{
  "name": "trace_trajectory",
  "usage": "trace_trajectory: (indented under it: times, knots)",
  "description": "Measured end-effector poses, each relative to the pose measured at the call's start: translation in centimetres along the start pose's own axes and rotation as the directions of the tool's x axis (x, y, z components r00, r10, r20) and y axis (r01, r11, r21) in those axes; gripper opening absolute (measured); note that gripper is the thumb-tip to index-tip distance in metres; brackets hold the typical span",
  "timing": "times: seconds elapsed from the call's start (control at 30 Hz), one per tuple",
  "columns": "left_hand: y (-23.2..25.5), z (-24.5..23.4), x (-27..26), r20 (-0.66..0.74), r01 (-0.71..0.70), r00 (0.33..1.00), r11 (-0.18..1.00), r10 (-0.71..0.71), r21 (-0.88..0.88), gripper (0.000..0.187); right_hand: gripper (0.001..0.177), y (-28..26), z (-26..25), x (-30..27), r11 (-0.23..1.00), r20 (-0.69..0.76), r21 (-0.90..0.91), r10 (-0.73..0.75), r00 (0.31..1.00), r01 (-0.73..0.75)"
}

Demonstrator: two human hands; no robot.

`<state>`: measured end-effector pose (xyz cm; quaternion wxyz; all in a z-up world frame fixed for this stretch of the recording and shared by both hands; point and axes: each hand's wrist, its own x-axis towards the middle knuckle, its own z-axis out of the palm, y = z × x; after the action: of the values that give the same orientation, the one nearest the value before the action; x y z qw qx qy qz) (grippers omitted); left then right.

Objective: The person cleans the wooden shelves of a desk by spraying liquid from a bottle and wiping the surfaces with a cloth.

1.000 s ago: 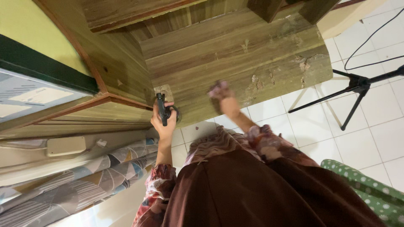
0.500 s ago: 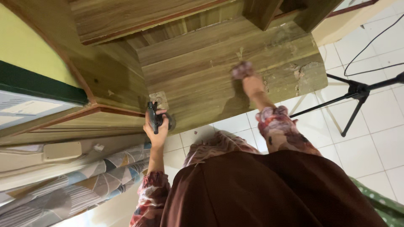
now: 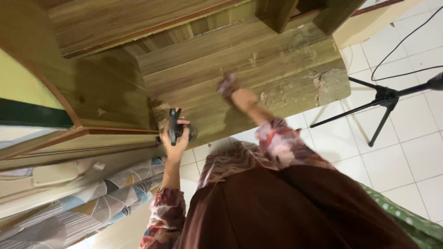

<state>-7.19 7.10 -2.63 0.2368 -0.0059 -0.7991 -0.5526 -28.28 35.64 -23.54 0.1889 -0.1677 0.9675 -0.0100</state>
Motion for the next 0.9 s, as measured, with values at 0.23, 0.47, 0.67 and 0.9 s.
trace_trajectory:
  times: [0.23,0.47,0.67,0.9]
  knots:
    - [0.0,4.3,1.9,-0.04,-0.024,0.999,1.0,0.024,0.003,0.018,0.071,8.9,-3.3,-6.5,0.942,-0.635,-0.331,-0.265,0.726,0.054]
    - [-1.0,7.2,2.9,-0.044,-0.02,0.999,0.995,0.016,-0.093,0.025,0.051,1.8,0.0,-4.8,0.963,-0.73,-0.138,-0.256,0.634,0.23]
    - [-0.9,8.5,3.4,-0.041,-0.004,0.999,0.999,0.002,-0.04,0.023,0.032,13.6,-1.4,0.4,0.991,-0.079,-0.078,0.102,0.992,-0.108]
    - [-1.5,9.2,3.9,-0.039,-0.058,0.998,0.998,0.058,-0.002,0.026,0.081,11.9,-0.2,-8.0,0.985,-0.349,0.118,0.158,0.924,-0.124]
